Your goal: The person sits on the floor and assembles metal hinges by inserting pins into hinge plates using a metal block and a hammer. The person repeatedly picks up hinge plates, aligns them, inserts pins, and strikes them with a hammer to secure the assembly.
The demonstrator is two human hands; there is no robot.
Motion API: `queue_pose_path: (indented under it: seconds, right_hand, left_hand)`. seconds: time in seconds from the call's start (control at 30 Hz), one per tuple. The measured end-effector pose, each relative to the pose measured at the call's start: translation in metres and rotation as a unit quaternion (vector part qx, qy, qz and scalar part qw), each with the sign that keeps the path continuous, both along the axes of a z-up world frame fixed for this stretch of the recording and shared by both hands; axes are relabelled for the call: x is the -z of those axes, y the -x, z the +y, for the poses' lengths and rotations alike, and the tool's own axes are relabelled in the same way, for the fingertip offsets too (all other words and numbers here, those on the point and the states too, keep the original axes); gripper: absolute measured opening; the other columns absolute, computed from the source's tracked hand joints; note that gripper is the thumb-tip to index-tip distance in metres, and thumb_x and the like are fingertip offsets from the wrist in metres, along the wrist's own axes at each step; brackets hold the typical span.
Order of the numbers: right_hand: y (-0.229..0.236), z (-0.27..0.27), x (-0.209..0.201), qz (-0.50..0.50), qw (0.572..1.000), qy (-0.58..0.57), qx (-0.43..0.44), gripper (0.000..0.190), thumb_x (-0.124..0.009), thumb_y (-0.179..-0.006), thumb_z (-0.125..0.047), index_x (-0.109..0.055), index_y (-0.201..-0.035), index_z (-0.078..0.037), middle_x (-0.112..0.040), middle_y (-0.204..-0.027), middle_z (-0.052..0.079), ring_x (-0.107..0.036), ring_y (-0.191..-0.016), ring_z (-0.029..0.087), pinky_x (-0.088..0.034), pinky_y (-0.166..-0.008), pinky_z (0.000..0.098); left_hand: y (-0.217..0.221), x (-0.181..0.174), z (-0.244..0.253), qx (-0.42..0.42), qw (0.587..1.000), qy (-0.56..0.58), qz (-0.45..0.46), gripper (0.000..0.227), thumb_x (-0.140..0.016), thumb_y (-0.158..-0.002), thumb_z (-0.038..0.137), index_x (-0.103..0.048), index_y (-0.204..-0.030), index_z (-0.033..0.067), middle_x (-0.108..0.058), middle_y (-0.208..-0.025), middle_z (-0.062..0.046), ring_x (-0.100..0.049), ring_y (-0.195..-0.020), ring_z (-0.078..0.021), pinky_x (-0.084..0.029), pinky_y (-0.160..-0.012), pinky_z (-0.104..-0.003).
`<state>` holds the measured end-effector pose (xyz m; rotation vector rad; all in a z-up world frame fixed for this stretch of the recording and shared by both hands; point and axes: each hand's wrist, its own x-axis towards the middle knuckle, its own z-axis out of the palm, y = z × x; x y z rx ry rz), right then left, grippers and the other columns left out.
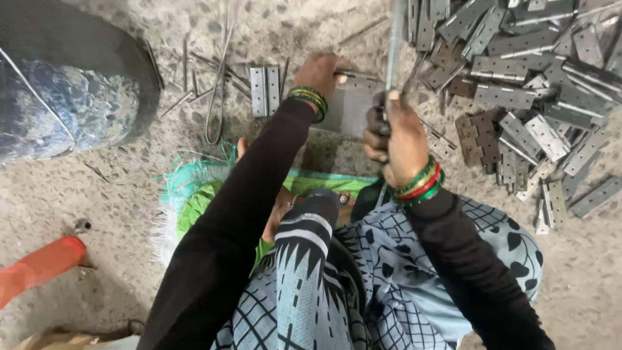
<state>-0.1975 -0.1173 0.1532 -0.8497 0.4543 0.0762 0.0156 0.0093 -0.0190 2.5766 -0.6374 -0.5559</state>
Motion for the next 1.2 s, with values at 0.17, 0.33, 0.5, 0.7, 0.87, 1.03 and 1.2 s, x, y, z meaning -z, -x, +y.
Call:
queue_pose_path:
  seconds: [0.17,0.33,0.5,0.7,0.87,1.03,1.2]
  right_hand:
    - [0.004,0.020,0.008,-0.023,0.976,0.197,0.085,0.029,-0.041,-0.111,-0.042,-0.049,-0.106,-0.015,-0.045,-0.074,-0.007,-0.039,-0.053,0.008,-0.033,-0.041,0.0268]
    - [-0.008,0.002,0.051,0.173,0.959,-0.207,-0.085,0.027,-0.052,-0.109,-0.042,-0.051,-0.104,-0.016,-0.036,-0.067,-0.008,-0.031,-0.051,0.005,-0.023,-0.041,0.0213]
    - [-0.014,0.002,0.032,0.114,0.993,-0.017,-0.019,0.024,-0.050,-0.107,-0.037,-0.049,-0.102,-0.013,-0.038,-0.068,-0.007,-0.032,-0.050,0.006,-0.025,-0.040,0.0233]
    - [0.001,-0.003,0.010,-0.107,0.928,0.352,0.057,0.030,-0.044,-0.118,-0.034,-0.052,-0.114,-0.006,-0.044,-0.076,-0.004,-0.039,-0.059,0.009,-0.034,-0.049,0.0277]
    - [0.003,0.016,0.076,-0.003,0.762,0.648,0.017,0.040,-0.045,-0.110,-0.031,-0.053,-0.132,0.003,-0.060,-0.067,0.007,-0.058,-0.054,0.017,-0.043,-0.046,0.0349]
    - [-0.018,0.036,0.103,-0.063,0.663,0.737,-0.115,0.042,-0.044,-0.119,-0.041,-0.063,-0.104,-0.008,-0.062,-0.074,0.012,-0.064,-0.059,0.031,-0.048,-0.059,0.0448]
    - [0.021,0.016,0.073,-0.205,0.765,0.610,0.031,0.045,-0.036,-0.116,-0.039,-0.054,-0.118,0.002,-0.055,-0.067,0.006,-0.055,-0.052,0.020,-0.043,-0.046,0.0381]
  left_hand:
    - [0.017,-0.003,0.009,0.026,0.985,0.068,-0.158,0.023,-0.077,-0.090,0.016,-0.077,-0.113,0.0194,-0.073,-0.112,-0.013,-0.066,-0.110,-0.0338,-0.056,-0.096,-0.044]
    - [0.012,-0.017,0.006,0.045,0.996,0.030,-0.065,0.036,-0.078,-0.085,0.013,-0.073,-0.120,0.0176,-0.069,-0.116,-0.014,-0.063,-0.111,-0.0337,-0.050,-0.101,-0.044]
    - [0.018,-0.027,0.018,0.141,0.958,0.041,-0.246,0.053,-0.080,-0.070,0.009,-0.068,-0.121,0.0159,-0.071,-0.121,-0.009,-0.059,-0.123,-0.0344,-0.037,-0.111,-0.052]
    - [0.066,-0.056,0.042,0.071,0.951,0.140,-0.266,0.040,-0.084,-0.085,0.027,-0.068,-0.119,0.0138,-0.069,-0.118,-0.009,-0.055,-0.126,-0.0301,-0.023,-0.121,-0.055]
    - [0.108,-0.082,0.067,-0.047,0.961,0.092,-0.255,0.036,-0.087,-0.081,0.035,-0.071,-0.103,0.0117,-0.065,-0.119,-0.006,-0.047,-0.131,-0.0334,-0.027,-0.114,-0.056]
    - [0.101,-0.093,0.071,-0.055,0.953,0.101,-0.280,0.040,-0.087,-0.072,0.034,-0.073,-0.102,0.0110,-0.061,-0.122,-0.008,-0.045,-0.130,-0.0351,-0.028,-0.112,-0.056]
    - [0.113,-0.076,0.080,-0.066,0.954,0.122,-0.266,0.037,-0.088,-0.076,0.033,-0.073,-0.103,0.0129,-0.059,-0.122,-0.006,-0.045,-0.130,-0.0346,-0.030,-0.113,-0.056]
